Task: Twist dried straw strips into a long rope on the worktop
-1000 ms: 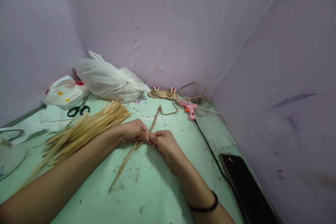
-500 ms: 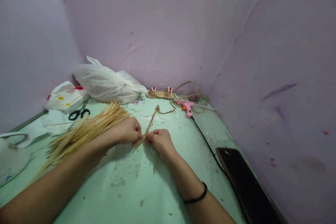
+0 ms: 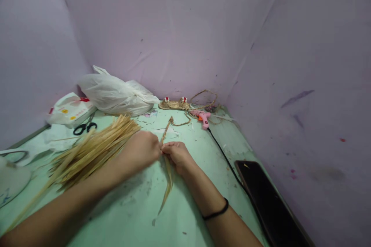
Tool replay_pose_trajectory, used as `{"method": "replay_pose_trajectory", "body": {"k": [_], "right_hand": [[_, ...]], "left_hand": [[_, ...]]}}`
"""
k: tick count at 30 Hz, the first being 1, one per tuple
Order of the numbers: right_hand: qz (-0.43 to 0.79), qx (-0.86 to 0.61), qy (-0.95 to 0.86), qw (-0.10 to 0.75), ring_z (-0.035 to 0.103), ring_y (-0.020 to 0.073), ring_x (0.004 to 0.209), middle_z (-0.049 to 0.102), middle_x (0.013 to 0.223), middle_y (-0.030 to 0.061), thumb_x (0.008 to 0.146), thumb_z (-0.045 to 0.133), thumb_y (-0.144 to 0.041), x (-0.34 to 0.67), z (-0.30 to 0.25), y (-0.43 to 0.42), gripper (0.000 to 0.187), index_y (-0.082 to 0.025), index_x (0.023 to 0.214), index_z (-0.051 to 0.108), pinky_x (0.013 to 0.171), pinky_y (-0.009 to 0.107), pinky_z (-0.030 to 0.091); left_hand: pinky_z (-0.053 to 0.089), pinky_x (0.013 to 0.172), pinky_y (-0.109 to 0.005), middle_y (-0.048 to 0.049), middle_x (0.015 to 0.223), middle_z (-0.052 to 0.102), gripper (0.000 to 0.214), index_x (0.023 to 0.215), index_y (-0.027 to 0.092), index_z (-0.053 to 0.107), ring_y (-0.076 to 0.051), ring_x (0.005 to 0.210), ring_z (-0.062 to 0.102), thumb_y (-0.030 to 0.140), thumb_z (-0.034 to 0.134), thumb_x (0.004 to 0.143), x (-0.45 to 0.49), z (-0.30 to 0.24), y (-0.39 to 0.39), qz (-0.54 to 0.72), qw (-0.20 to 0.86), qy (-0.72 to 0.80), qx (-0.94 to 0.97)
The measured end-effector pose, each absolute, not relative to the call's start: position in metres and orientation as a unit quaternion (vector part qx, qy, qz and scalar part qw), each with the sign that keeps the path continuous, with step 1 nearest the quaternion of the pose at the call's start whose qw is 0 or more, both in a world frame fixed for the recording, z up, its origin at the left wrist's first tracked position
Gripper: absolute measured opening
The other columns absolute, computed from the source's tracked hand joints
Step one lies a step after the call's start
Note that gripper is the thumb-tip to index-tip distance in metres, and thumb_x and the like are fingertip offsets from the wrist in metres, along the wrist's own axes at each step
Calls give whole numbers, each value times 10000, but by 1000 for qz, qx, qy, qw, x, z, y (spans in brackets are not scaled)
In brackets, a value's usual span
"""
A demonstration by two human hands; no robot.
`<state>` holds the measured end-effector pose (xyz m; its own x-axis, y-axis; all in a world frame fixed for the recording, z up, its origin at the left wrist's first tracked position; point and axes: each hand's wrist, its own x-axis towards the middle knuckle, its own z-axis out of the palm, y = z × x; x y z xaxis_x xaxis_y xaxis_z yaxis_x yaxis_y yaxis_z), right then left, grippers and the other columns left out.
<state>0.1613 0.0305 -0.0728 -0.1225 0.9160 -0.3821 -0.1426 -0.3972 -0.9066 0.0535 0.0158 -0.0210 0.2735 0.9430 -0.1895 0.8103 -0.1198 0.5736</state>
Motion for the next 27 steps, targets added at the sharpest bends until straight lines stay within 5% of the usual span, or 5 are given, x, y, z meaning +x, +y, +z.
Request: {"method": "replay_pose_trajectory", "body": {"k": [2,7,10,20,27], "right_hand": [[647,-530,-388,388,221,19,307,348,333,-76,532,530,-147,162,-72,31,45,-126,493,519,335,177,121],[643,-525,-415,371,194,13,311,374,365,-69,560,520,-169,164,-71,32,64,-122,517,514,345,190,72],[633,-520,-446,361,223,18,329,442,410,-50,573,540,-183,167,-72,33,69,-127,540,516,353,193,89],[339,-570,-689,291,451,91,518,582,559,15,633,500,-161,172,-78,34,120,-132,619,615,484,196,293],[200,-677,-681,194,457,105,470,599,511,55,618,545,-222,168,-49,18,139,-141,569,647,446,214,254]], "left_hand": [[371,557,-251,-97,624,571,148,695,106,609,-201,660,560,206,508,652,41,-12,32,169,248,636,711],[366,409,-203,-24,461,529,118,674,86,583,-94,391,470,157,488,676,29,-31,58,123,605,580,531],[380,392,-182,-21,473,530,131,593,77,560,-71,380,471,165,518,681,31,-48,61,128,690,525,482],[267,300,-206,31,269,356,185,435,152,441,-84,252,326,154,510,607,40,-43,56,74,479,627,609],[164,304,-197,51,254,280,188,404,161,419,-57,251,238,159,506,570,40,-48,50,121,516,612,587]]}}
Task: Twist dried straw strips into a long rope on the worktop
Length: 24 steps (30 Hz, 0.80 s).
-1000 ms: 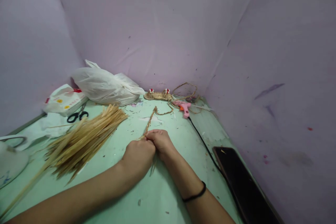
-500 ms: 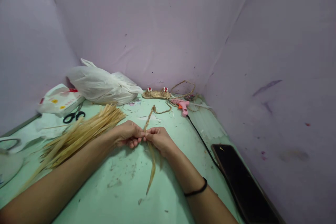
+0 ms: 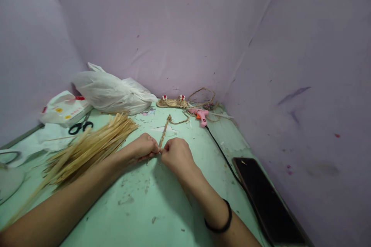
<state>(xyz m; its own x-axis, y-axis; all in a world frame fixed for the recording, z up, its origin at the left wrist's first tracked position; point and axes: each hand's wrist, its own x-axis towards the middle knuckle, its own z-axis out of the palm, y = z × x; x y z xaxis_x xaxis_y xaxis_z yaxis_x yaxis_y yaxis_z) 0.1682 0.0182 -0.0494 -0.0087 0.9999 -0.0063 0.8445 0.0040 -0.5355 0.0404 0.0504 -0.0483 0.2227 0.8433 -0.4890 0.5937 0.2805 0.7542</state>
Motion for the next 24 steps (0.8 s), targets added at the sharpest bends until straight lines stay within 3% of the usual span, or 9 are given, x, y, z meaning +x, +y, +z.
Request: {"method": "replay_pose_trajectory", "body": {"k": [5,11,14,17,20,22,24], "right_hand": [[210,-679,-682,174,449,100,448,613,522,69,632,516,-227,158,-45,9,175,-144,587,663,431,220,224],[155,-654,-723,161,470,116,491,630,590,70,666,487,-203,147,-44,-2,189,-156,617,663,455,234,219],[229,-644,-710,169,454,108,475,587,527,36,655,534,-275,157,-43,5,174,-160,579,641,443,220,235],[326,-661,-609,294,480,101,508,583,577,31,688,522,-285,168,-43,19,171,-146,630,604,469,202,315],[543,-605,-467,348,502,87,520,578,634,37,710,493,-196,170,-45,26,94,-129,704,557,511,202,391],[659,-542,-412,320,461,62,457,561,611,29,699,482,-145,167,-47,26,56,-123,676,528,451,182,369],[675,-533,-410,303,352,29,371,538,553,8,670,481,-115,164,-50,25,65,-125,607,494,354,153,250]], "left_hand": [[156,318,-183,42,257,291,195,367,149,388,-39,260,234,141,467,546,44,-46,48,133,571,614,529],[114,326,-182,46,331,364,93,451,126,482,-29,295,246,182,519,516,29,-59,61,135,615,553,546],[99,325,-188,54,344,365,81,516,125,529,-31,295,229,206,538,514,22,-64,67,127,616,521,577],[92,322,-192,57,356,368,88,536,123,541,-31,290,224,208,545,513,21,-62,67,144,637,493,575],[90,323,-191,61,347,350,72,506,124,525,-28,290,223,193,544,512,22,-59,65,155,647,472,579],[87,324,-192,58,342,349,66,488,125,516,-29,293,218,183,525,516,22,-59,65,153,649,461,585],[88,324,-194,55,345,363,62,502,124,533,-32,293,208,178,506,517,22,-59,65,147,649,462,587]]}}
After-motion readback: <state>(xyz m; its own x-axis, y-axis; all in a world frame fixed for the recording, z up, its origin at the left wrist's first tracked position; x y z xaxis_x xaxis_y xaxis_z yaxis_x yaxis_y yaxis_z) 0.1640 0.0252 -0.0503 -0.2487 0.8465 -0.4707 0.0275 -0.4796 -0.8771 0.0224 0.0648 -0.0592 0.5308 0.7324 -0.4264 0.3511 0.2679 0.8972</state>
